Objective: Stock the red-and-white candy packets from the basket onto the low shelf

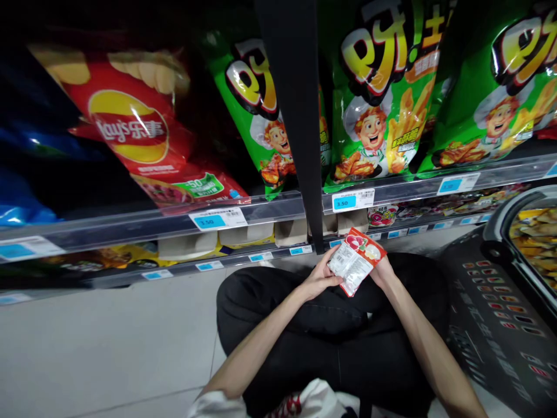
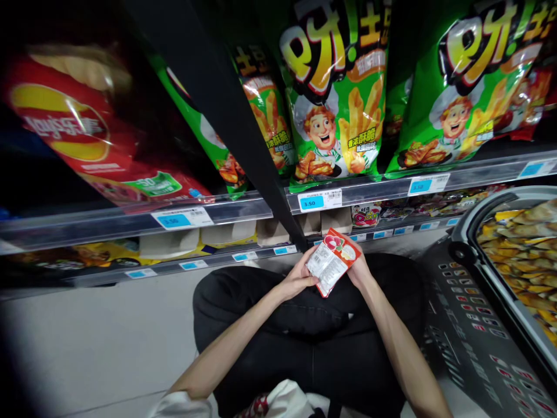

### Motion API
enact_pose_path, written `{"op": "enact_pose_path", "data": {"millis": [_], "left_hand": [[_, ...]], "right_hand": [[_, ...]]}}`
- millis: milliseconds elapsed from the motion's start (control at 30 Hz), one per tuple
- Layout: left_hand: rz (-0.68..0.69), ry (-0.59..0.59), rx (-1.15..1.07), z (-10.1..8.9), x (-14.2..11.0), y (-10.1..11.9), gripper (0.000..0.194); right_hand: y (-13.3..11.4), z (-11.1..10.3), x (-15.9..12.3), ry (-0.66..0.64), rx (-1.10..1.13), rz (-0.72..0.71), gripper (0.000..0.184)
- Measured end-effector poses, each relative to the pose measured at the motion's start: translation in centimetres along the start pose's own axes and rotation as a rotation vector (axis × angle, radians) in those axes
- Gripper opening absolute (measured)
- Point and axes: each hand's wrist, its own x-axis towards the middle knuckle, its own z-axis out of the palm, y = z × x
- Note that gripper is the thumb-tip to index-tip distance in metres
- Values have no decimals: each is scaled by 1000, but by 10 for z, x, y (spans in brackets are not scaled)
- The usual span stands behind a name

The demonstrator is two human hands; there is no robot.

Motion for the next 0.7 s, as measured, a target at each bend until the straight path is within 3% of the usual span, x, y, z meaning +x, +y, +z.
{"op": "enact_pose_path", "data": {"millis": [133,267,400,533,700], "left_hand": [[-68,-94,-136,1,-5,3,98],[-125,-116,-167,-3,-4,3,96],[-163,-132,-137,-7,0,1,60],[-148,-154,11,-4,2,3,73],[-215,-176,407,4,-2,8,52]], "right_hand": [[-5,1,-6,-137,26,-10,44],[-5,-1,-6,-50,8,-66,47],[-1,1,0,26,-1,-171,37],[5,2,5,118,-67,-183,36],[6,1,6,253,-2,-86,42]]}}
